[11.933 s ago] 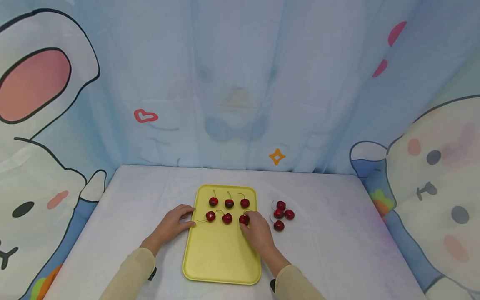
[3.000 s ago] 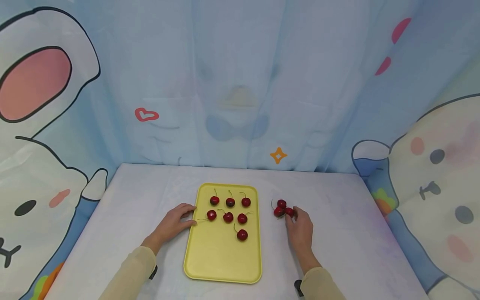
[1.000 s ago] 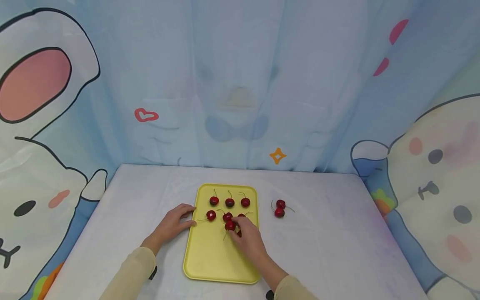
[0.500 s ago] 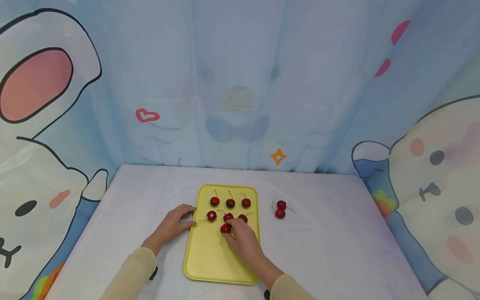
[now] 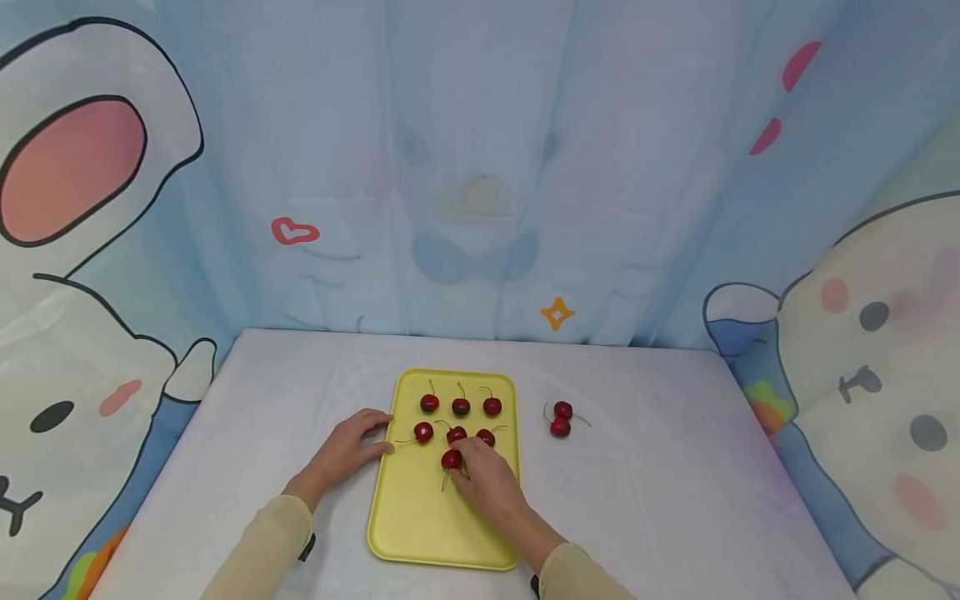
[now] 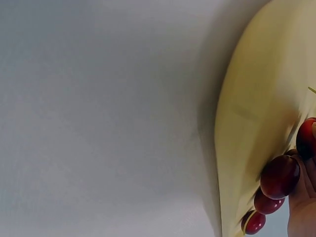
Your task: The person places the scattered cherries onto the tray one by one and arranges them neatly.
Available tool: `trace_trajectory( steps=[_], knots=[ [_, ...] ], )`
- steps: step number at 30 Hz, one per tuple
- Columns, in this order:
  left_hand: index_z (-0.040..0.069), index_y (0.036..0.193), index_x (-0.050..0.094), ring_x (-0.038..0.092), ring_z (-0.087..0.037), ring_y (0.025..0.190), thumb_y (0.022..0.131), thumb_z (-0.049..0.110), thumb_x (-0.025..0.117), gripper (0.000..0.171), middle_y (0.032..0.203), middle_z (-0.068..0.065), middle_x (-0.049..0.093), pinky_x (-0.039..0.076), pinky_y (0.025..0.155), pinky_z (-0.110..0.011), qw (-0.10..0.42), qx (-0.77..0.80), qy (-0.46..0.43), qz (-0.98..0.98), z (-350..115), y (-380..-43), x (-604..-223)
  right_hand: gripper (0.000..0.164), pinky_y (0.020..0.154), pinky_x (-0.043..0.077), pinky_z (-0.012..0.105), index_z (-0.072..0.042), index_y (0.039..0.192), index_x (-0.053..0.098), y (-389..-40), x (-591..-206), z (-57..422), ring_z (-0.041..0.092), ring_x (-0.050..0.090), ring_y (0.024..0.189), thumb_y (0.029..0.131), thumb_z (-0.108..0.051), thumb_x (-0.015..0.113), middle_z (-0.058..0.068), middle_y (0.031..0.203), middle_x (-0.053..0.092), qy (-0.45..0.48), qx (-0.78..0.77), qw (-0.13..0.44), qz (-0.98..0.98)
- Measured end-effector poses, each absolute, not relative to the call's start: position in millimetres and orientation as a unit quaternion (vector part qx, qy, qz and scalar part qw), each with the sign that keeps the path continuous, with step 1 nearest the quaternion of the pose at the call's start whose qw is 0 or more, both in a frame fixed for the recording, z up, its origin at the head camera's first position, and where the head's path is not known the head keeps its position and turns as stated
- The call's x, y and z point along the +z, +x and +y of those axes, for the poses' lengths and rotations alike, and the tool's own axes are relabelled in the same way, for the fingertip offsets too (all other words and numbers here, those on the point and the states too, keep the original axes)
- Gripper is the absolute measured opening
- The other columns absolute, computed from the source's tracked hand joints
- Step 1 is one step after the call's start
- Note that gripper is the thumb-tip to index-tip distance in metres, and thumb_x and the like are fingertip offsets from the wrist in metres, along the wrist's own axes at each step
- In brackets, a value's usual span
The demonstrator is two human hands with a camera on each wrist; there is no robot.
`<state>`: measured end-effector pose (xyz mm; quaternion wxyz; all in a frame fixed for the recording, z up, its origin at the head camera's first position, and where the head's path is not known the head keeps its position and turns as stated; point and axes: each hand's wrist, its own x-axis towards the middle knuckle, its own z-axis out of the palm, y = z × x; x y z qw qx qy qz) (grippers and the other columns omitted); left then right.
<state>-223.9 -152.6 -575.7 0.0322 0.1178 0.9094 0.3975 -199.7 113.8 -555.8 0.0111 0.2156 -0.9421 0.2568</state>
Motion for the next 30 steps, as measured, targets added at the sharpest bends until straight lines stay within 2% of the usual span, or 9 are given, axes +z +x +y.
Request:
trace_trajectory(
  steps=[21, 27, 30],
  knots=[
    [0.007, 0.129, 0.06, 0.057, -0.021, 0.118, 0.087, 0.025, 0.075, 0.048, 0.127, -0.005, 0.059, 0.047, 0.104, -0.038, 0.031, 0.397, 0.118, 0.91, -152, -223, -575, 0.031, 0.085, 0.057, 0.033, -0.009, 0.113, 0.066, -200, -558, 118, 0.016, 0.063, 0.098, 0.084, -0.014, 0.078, 0.002, 0.109, 0.064, 0.245, 0.231, 0.037, -0.941],
    [0.007, 0.129, 0.06, 0.057, -0.022, 0.118, 0.087, 0.025, 0.074, 0.048, 0.127, -0.005, 0.059, 0.047, 0.104, -0.038, 0.031, 0.395, 0.118, 0.911, -152, -223, -574, 0.03, 0.074, 0.056, 0.028, -0.008, 0.113, 0.066, -200, -552, 121, 0.011, 0.058, 0.084, 0.085, -0.013, 0.077, 0.0, 0.103, 0.065, 0.225, 0.265, 0.046, -0.936],
    [0.007, 0.129, 0.06, 0.058, -0.022, 0.118, 0.088, 0.024, 0.074, 0.048, 0.127, -0.005, 0.059, 0.047, 0.104, -0.038, 0.029, 0.396, 0.119, 0.91, -152, -223, -574, 0.032, 0.075, 0.057, 0.03, -0.007, 0.115, 0.066, -202, -549, 124, 0.014, 0.06, 0.087, 0.085, -0.013, 0.077, 0.003, 0.104, 0.066, 0.213, 0.285, 0.062, -0.933]
  ],
)
